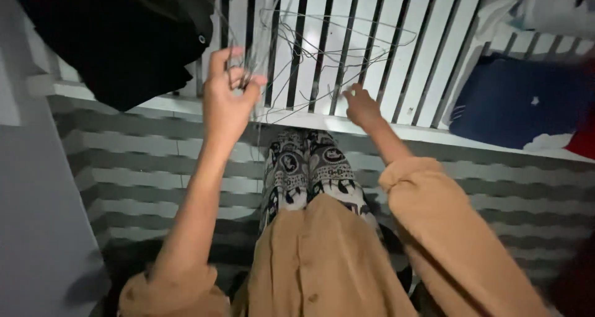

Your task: The person untangles wire hangers and places them into a red bag before folding a black shirt, brown shorts, and gray pants on a slatted bench. They then place the folded clothes, a small bottle, and a white cloth into the red bag before moving a green backpack.

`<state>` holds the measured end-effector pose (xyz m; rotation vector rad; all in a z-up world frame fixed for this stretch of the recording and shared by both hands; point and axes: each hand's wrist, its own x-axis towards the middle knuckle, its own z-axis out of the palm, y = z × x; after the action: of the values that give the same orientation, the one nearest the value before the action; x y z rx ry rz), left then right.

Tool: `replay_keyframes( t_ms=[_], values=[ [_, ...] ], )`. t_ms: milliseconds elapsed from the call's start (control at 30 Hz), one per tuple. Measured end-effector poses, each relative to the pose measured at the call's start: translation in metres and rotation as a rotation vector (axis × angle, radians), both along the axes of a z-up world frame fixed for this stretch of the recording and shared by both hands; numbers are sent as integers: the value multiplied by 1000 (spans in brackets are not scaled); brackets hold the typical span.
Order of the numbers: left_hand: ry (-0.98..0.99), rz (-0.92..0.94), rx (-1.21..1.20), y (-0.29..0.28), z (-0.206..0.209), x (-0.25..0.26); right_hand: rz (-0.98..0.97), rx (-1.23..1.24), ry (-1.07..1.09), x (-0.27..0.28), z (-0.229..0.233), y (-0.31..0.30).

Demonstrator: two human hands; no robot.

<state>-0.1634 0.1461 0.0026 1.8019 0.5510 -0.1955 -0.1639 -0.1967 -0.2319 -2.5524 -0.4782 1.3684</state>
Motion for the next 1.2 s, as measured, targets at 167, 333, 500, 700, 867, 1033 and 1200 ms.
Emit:
replay_keyframes(
  t_ms=[167, 333, 500, 700, 867, 1033, 1200],
  values=[
    [-79, 46, 45, 0, 9, -19, 136, 19, -258, -29, -24, 3],
    [-125, 112, 2, 6, 7, -28, 140, 13, -265, -25, -23, 15],
    [-99, 165, -24, 12, 0, -31, -76, 143, -370, -8, 17, 22],
    [-131, 206, -39, 16, -10, -22, -84, 350, -669, 53, 79, 3],
    [-179, 214, -12, 13, -21, -11, -182, 418, -745, 106, 135, 3],
    [-178, 255, -50, 3, -4, 8, -247, 430, -851, 129, 178, 6],
    [-252, 144, -22, -6, -21, 20, -212, 370, -832, 136, 190, 8]
  ],
)
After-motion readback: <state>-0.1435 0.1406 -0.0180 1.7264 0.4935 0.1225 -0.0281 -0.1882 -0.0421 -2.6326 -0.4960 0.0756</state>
